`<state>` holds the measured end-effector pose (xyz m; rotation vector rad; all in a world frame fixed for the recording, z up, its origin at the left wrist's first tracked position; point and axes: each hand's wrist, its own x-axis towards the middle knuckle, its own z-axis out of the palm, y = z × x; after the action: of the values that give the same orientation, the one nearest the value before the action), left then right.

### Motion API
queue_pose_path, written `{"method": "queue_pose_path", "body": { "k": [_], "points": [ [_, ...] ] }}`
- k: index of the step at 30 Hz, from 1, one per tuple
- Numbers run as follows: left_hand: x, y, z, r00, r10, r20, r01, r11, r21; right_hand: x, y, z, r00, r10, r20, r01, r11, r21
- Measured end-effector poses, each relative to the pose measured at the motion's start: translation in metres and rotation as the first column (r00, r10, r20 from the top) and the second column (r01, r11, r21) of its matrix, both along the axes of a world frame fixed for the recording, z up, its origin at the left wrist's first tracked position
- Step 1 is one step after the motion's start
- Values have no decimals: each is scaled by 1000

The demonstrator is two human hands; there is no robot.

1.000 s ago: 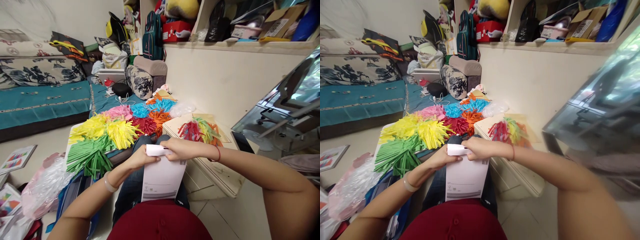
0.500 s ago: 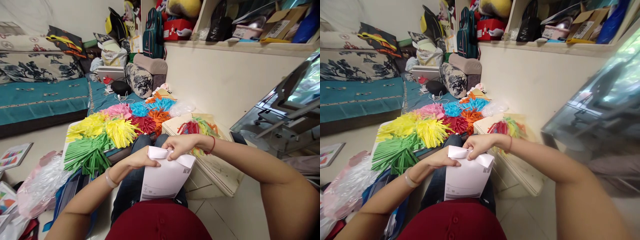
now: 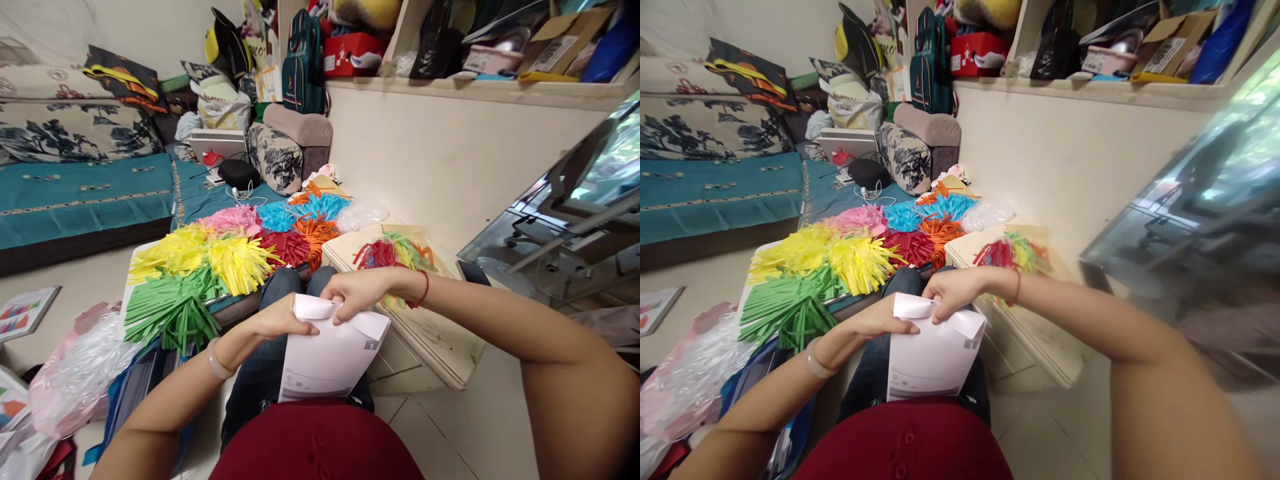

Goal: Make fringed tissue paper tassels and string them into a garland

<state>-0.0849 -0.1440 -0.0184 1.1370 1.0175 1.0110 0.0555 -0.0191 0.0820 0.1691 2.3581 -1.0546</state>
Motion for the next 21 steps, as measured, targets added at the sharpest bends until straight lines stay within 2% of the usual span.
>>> {"method": "queue_pose_path", "body": {
  "k": [3, 8, 10, 13, 15, 17, 19, 21],
  "points": [
    [0, 0, -3, 1000, 22, 9, -22, 1000, -9, 2, -5, 2, 997, 17, -69, -8, 991, 133],
    [-3, 1, -10, 997, 12, 82, -13, 1000, 12, 9, 1, -3, 996, -80, -36, 81, 996, 37],
    [-4, 1, -14, 994, 43, 103, -45, 999, 11, 11, 1, -4, 993, -104, -52, 107, 993, 53],
    [-4, 2, -20, 988, 87, 127, -85, 996, -21, 13, -7, -3, 987, -55, -154, 88, 973, 216],
    [-3, 1, -23, 983, 122, 135, -118, 992, -35, 14, -14, -2, 972, 3, -237, 83, 931, 355],
    [-1, -1, -23, 981, 159, 113, -157, 987, -29, 15, -15, -2, 960, 34, -279, 89, 906, 413],
    [0, -4, -22, 979, 195, 68, -195, 981, -4, 15, -11, -4, 968, 21, -249, 65, 942, 329],
    [1, -7, -21, 975, 218, 31, -219, 976, 20, 15, -3, -6, 986, -13, -169, 43, 983, 176]
  ]
}}
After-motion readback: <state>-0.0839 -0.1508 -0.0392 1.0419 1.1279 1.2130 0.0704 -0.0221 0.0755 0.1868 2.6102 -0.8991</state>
